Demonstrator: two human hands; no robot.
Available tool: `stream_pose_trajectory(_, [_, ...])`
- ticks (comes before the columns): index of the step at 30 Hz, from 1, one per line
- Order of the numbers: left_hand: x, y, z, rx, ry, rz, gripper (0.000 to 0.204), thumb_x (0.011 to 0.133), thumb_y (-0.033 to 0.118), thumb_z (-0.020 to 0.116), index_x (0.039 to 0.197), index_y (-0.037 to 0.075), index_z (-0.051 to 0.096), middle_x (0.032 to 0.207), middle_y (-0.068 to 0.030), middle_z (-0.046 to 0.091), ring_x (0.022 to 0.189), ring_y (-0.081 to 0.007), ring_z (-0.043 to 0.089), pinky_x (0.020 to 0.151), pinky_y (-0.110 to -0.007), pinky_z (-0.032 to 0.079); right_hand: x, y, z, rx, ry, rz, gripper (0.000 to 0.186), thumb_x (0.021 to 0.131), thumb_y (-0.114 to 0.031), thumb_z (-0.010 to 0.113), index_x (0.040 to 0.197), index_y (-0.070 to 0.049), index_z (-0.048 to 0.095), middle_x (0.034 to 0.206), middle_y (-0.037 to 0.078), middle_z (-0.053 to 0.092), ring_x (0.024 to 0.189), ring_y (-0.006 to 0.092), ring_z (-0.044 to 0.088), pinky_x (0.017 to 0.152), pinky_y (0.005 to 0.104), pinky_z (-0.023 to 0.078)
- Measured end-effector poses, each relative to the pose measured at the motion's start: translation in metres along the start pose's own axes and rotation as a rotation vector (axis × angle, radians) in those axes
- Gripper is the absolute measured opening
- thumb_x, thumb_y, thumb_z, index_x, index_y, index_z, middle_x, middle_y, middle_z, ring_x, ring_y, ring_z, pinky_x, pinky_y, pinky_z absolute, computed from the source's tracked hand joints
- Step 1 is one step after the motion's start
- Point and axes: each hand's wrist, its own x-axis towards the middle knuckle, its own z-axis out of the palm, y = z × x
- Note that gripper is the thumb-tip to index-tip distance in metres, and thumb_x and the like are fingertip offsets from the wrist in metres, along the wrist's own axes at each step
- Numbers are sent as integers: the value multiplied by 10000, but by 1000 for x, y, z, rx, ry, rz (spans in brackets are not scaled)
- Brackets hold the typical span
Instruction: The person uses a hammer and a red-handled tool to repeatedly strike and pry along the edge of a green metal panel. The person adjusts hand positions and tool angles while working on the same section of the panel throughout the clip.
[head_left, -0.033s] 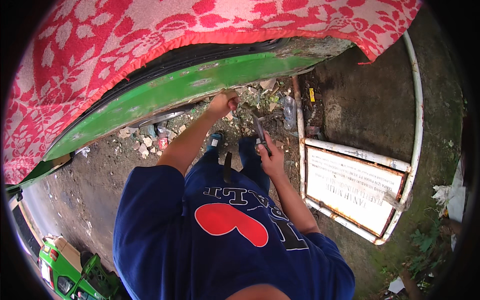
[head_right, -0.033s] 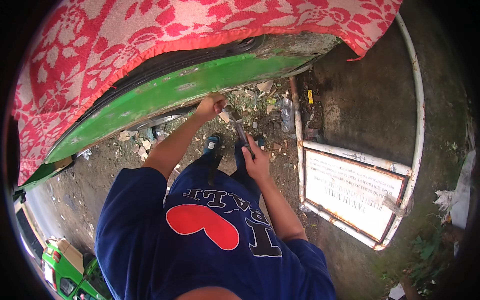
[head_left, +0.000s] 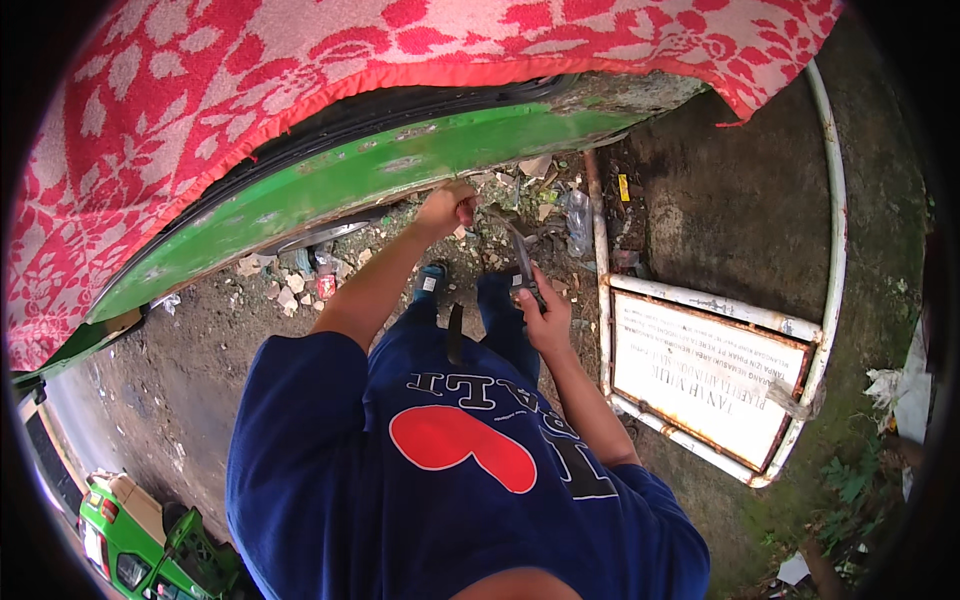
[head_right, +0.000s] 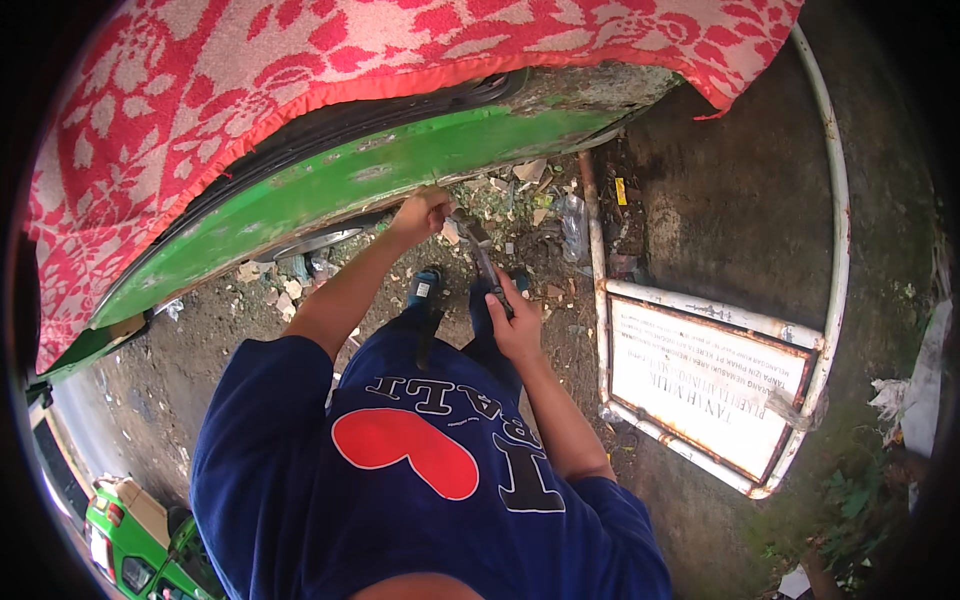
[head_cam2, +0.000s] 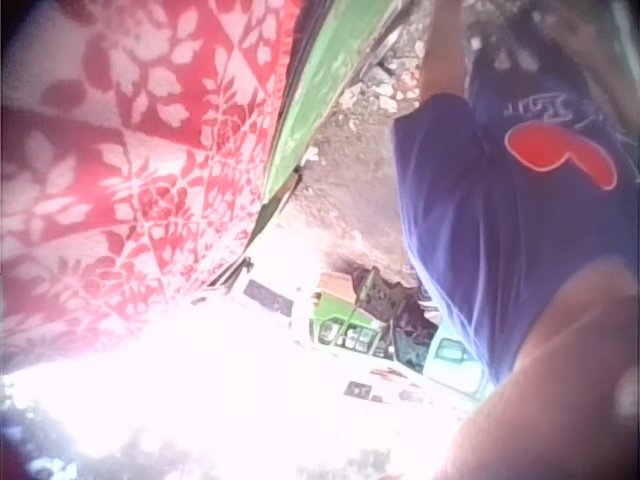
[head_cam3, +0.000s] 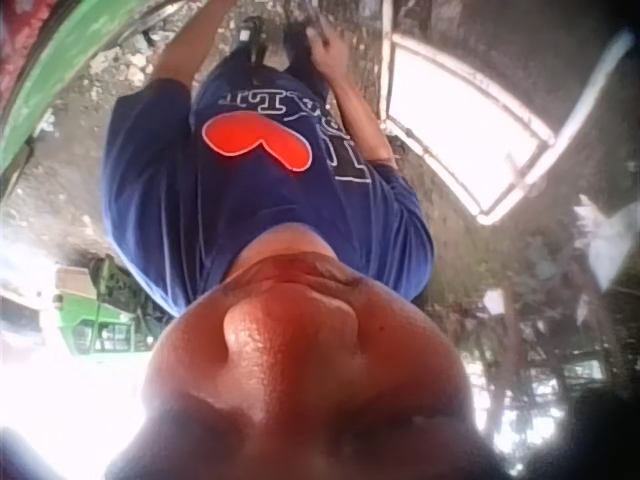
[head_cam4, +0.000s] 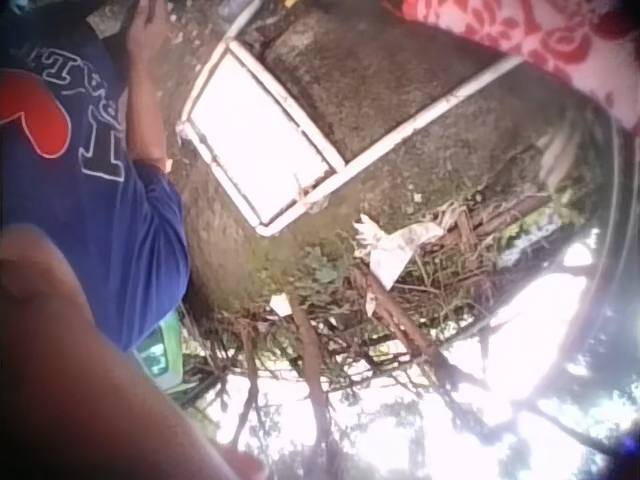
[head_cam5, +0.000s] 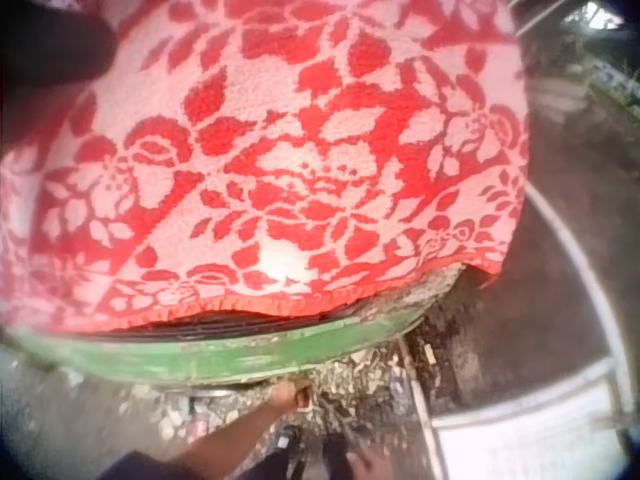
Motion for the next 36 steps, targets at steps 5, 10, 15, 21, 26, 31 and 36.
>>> stream_pose_trajectory(5, [-10,-7,7,89,12,30,153,750,56,680,881,100,615,972,-75,606,988,-308,554,879,-400,459,9,17,-2,136,64,41,397,877,-206,717,1185,29,630,821,74,687,691,105,601,659,263,480])
stream_pose_trajectory(10, [-12,0,-1,76,58,58,106,779,76,682,851,90,604,931,-85,600,957,-318,551,844,-406,460,6,16,-9,136,56,111,420,863,-208,742,1181,41,626,829,64,686,728,83,593,679,252,484])
stream_pose_trajectory(15, [-6,-5,0,6,83,3,72,813,87,666,812,79,594,904,-96,601,925,-321,551,837,-402,457,4,13,-4,129,92,34,416,855,-202,751,1169,44,634,831,72,684,730,96,607,685,251,489])
stream_pose_trajectory(21, [-2,0,0,58,108,10,59,806,83,642,805,67,586,877,-118,598,890,-347,553,849,-417,444,4,7,-1,38,2,157,438,857,-185,740,1223,22,621,891,125,697,785,140,653,744,258,500])
stream_pose_trajectory(26, [10,2,0,-98,248,75,94,799,22,594,758,39,511,769,-137,539,759,-353,496,766,-423,411,11,-19,5,14,72,-192,431,895,-128,673,1306,-24,590,924,147,709,782,198,689,702,290,508])
stream_pose_trajectory(31, [19,-11,3,-129,225,-39,66,813,53,603,796,33,543,776,-139,558,775,-360,527,803,-425,417,23,-1,14,-155,24,-396,425,929,-137,622,1348,-89,572,873,179,683,751,279,683,671,326,504])
stream_pose_trajectory(36, [-5,-63,19,8,323,61,112,838,94,648,794,39,562,769,-133,558,774,-365,545,748,-434,440,39,-10,23,-77,-25,-169,412,954,-169,593,1365,-154,571,747,156,626,647,269,615,655,327,494])
